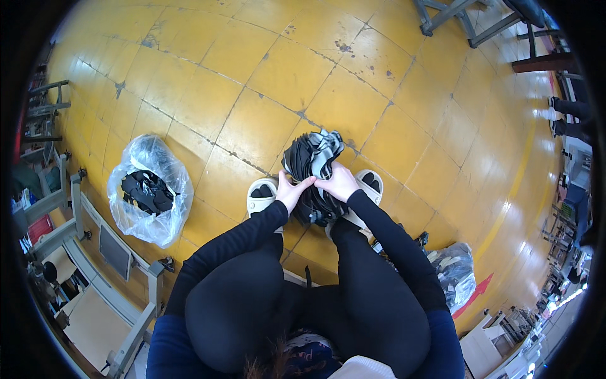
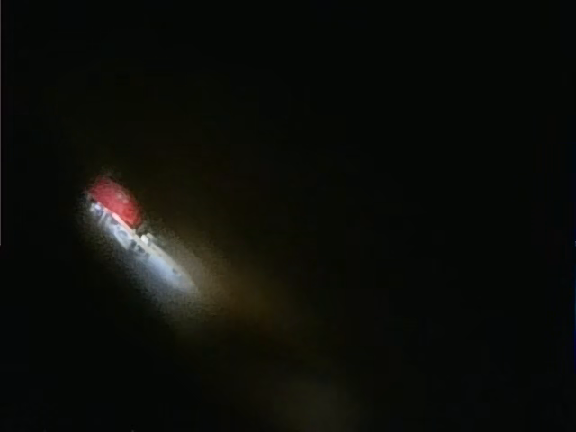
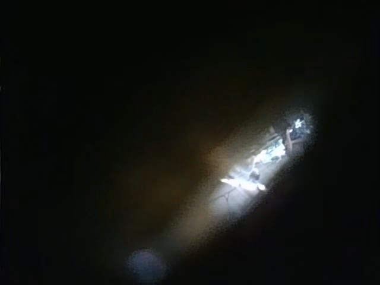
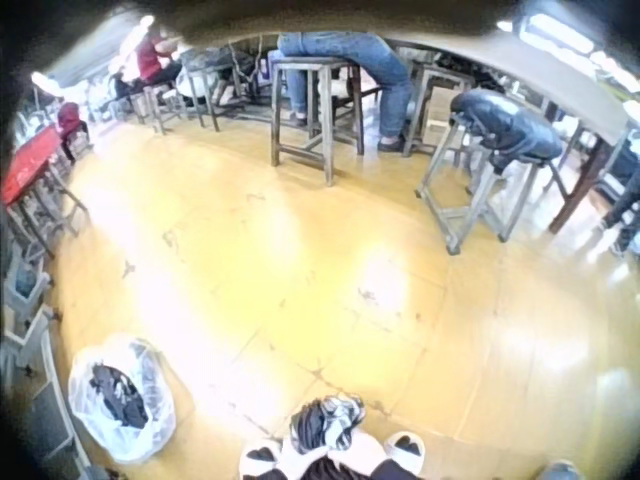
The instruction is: The person sits on the floor and gathers small black plastic parts into a stack. They then use a rubber band to secure the stack into a bundle. The person repeats this process with another set of parts.
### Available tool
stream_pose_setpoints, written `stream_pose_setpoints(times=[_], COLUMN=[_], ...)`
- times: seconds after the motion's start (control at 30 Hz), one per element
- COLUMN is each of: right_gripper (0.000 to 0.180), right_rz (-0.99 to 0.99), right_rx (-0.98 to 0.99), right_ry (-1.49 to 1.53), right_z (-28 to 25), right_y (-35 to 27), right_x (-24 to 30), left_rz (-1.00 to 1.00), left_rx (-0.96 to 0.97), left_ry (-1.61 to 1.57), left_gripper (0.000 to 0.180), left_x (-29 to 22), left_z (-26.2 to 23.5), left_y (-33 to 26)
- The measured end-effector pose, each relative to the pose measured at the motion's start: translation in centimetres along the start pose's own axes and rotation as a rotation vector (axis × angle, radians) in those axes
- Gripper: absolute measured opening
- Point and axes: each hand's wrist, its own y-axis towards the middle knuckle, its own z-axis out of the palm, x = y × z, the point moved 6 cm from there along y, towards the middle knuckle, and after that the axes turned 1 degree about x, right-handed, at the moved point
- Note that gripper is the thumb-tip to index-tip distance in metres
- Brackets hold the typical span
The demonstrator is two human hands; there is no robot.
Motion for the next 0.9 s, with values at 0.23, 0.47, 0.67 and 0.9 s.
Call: stream_pose_setpoints(times=[0.23, 0.47, 0.67, 0.9], right_gripper=[0.068, 0.051, 0.058, 0.072], right_rz=[-0.078, -0.021, 0.024, -0.083], right_rx=[-0.009, 0.08, 0.021, 0.023], right_ry=[0.833, 1.07, 1.034, 0.779], right_z=[-0.5, -1.2, -0.4, 0.4], right_y=[-1.7, -2.4, -2.7, -2.3], right_x=[0.2, 1.3, 1.9, -0.4], left_rz=[0.247, 0.047, 0.178, 0.298], left_rx=[0.149, 0.251, 0.309, 0.192], left_ry=[0.095, -0.255, -0.024, 0.589], left_gripper=[0.07, 0.059, 0.093, 0.103], left_x=[-4.9, -6.1, -5.7, -5.9], left_z=[0.0, -0.8, 0.4, 0.3], left_y=[0.6, -0.7, -0.4, -0.4])
